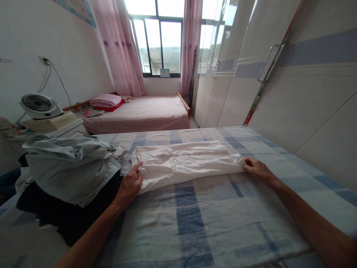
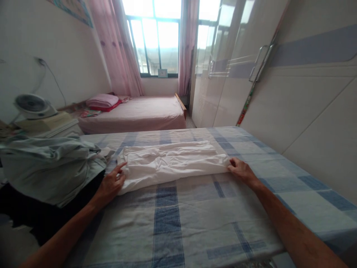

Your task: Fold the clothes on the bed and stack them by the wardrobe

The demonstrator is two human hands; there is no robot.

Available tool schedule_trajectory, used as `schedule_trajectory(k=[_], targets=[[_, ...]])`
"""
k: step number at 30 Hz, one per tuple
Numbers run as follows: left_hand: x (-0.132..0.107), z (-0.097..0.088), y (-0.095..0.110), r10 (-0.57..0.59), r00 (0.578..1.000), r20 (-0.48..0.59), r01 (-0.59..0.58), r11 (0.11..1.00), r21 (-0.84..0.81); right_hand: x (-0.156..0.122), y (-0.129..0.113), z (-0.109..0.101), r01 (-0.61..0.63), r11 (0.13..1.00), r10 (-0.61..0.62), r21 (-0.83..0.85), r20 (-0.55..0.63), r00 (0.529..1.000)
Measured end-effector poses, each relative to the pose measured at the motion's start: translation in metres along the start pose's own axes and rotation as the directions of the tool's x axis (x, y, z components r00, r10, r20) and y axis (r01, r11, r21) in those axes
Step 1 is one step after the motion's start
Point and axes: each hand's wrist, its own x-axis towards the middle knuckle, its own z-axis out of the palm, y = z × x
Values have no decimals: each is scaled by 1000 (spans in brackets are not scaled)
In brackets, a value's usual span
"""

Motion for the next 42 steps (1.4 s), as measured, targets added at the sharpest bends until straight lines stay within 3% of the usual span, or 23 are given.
schedule_trajectory(k=[5,11,13,15,18,20,25,28,30,32,35,37,39,42], targets=[[8,-3,1,-5,1000,25,5,1000,-3,15,3,4,1,999,0,-44,36,999],[21,-6,6,-46,991,125,82,949,-304,31,-23,6,27,998,-13,-61,217,976],[22,-8,8,-52,987,153,105,924,-368,34,-28,6,28,1000,-30,11,192,981],[25,-9,8,-36,997,70,60,923,-380,36,-31,6,21,987,-39,161,106,994],[33,-7,4,61,981,-184,-112,953,-282,40,-33,11,-5,939,12,343,-16,1000],[38,-4,-2,123,964,-235,-167,970,-179,44,-32,17,-40,940,62,338,-53,997],[39,3,-13,103,993,-60,-104,994,-19,54,-21,38,-118,951,136,284,-46,990],[34,5,-14,158,986,-56,-155,986,61,57,-15,46,-37,954,62,297,-74,995],[31,8,-15,218,975,-46,-212,971,106,58,-12,48,22,967,18,253,-154,988],[29,11,-16,267,963,-40,-259,956,139,58,-10,50,31,986,7,166,-224,974],[26,13,-14,290,955,-59,-271,936,224,56,-11,49,-12,1000,7,-22,-213,977],[24,10,-7,328,941,-83,-289,908,305,53,-18,45,30,991,-60,-133,-230,971],[21,8,2,407,910,-81,-352,861,366,47,-33,40,135,971,-190,-199,-294,937],[15,10,13,527,848,52,-503,772,387,36,-58,40,342,898,-415,-276,-275,868]])
